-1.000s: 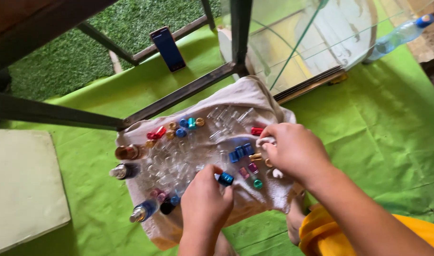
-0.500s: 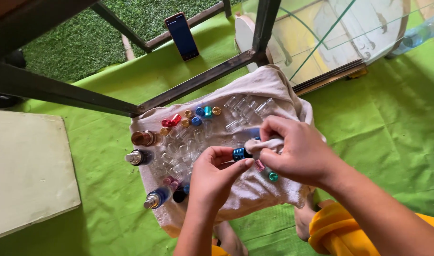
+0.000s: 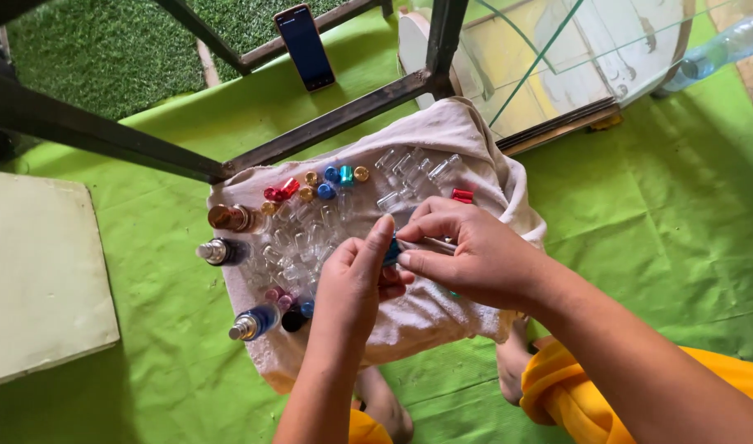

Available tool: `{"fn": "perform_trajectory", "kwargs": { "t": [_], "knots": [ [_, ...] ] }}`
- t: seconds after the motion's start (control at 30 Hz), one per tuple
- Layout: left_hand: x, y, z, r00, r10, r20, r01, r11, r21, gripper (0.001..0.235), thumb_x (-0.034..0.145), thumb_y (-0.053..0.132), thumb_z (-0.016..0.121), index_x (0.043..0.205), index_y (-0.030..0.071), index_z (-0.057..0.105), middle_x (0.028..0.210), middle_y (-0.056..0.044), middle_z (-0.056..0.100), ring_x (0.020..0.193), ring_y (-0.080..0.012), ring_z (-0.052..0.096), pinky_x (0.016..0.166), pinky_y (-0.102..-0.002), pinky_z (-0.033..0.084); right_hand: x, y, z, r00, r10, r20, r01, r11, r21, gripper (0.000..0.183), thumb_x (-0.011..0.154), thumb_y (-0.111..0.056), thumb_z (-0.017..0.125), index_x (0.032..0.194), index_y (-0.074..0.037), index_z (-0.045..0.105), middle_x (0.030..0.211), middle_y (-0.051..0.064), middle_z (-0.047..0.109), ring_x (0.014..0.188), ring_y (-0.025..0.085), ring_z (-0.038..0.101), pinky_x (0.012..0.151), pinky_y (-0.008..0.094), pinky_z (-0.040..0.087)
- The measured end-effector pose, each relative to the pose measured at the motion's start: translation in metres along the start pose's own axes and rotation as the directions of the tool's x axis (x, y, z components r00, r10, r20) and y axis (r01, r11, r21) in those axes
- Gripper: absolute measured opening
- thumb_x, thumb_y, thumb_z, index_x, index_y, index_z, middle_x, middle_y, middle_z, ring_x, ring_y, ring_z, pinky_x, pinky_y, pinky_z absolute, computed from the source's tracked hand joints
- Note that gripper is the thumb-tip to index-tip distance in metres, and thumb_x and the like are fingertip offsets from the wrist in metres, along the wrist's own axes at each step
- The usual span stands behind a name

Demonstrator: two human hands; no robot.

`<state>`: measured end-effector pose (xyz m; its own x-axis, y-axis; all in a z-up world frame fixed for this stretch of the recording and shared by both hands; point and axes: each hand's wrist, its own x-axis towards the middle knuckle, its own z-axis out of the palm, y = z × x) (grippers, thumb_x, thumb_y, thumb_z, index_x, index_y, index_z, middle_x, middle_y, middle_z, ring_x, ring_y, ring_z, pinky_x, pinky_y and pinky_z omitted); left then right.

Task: Assembling small perfume bottles by attaching sprayers and caps

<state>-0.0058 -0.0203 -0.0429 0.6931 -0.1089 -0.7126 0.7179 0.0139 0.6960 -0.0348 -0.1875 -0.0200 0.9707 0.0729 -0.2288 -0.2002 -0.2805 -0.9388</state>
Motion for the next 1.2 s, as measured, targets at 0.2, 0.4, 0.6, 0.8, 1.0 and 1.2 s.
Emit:
{"fn": "perform_trajectory", "kwargs": {
  "t": [0.2,0.4,0.6,0.8,1.0,1.2],
  "knots": [
    [-0.014,0.01,0.002,0.992,-0.094,-0.086,0.106,0.982,0.154,0.063,0.091,0.06,0.058,0.074,0.001,0.07,0.061,-0.016,0.065,0.062,-0.0272,0.074,0.065,-0.041,0.066,-0.001,0.009,0.016,0.992,-0.075,0.106,0.066,0.994,0.086,0.022,0.079,-0.024,0.087,0.1,-0.016,0.084,0.091,0.005,0.072,0.092,0.014,0.063,0.087,0.032,0.051],
    [-0.003,0.007,-0.01,0.982,-0.187,0.011,0.175,0.937,0.303,0.069,0.091,0.066,0.043,0.08,0.004,0.071,0.055,-0.021,0.066,0.053,-0.0304,0.073,0.063,-0.04,0.063,-0.005,0.0,0.022,0.974,-0.164,0.159,0.169,0.986,-0.014,0.015,0.081,-0.015,0.082,0.096,-0.014,0.084,0.085,0.008,0.07,0.085,0.019,0.067,0.085,0.035,0.053],
    [-0.03,0.027,0.001,0.993,-0.024,0.117,-0.048,0.819,0.572,0.09,0.075,0.07,0.006,0.091,0.011,0.072,0.075,-0.011,0.071,0.081,-0.0225,0.072,0.081,-0.036,0.051,-0.002,-0.004,0.022,0.966,-0.199,0.166,0.237,0.936,-0.258,0.016,0.095,-0.004,0.063,0.103,-0.006,0.076,0.091,0.004,0.07,0.081,0.013,0.062,0.075,0.028,0.049],
    [-0.029,-0.006,0.027,0.896,0.431,-0.108,-0.368,0.856,0.362,0.041,0.087,0.056,0.037,0.102,0.02,0.052,0.092,-0.014,0.081,0.09,-0.0369,0.076,0.076,-0.044,0.05,-0.003,0.001,0.027,0.988,0.107,0.108,-0.143,0.9,0.412,0.014,0.101,-0.015,0.063,0.104,-0.005,0.073,0.085,-0.003,0.068,0.074,0.0,0.057,0.064,0.014,0.044],
    [-0.001,-0.011,0.013,0.814,0.566,-0.128,-0.472,0.775,0.42,0.046,0.092,0.045,0.032,0.075,0.013,0.059,0.078,-0.003,0.069,0.074,-0.0206,0.059,0.069,-0.042,0.044,-0.003,0.009,0.03,0.968,-0.23,0.106,0.211,0.964,0.165,0.015,0.105,-0.004,0.062,0.119,-0.001,0.068,0.115,0.001,0.071,0.105,0.003,0.059,0.095,0.018,0.053],
    [-0.004,-0.003,0.006,0.923,0.377,-0.08,-0.337,0.89,0.306,0.039,0.103,0.043,0.03,0.071,0.02,0.033,0.072,0.003,0.042,0.073,-0.0141,0.043,0.066,-0.039,0.036,-0.01,-0.014,0.029,0.903,-0.415,0.112,0.43,0.857,-0.283,0.011,0.099,0.0,0.065,0.108,0.003,0.071,0.094,0.009,0.055,0.088,0.02,0.056,0.08,0.031,0.046]
  ]
}}
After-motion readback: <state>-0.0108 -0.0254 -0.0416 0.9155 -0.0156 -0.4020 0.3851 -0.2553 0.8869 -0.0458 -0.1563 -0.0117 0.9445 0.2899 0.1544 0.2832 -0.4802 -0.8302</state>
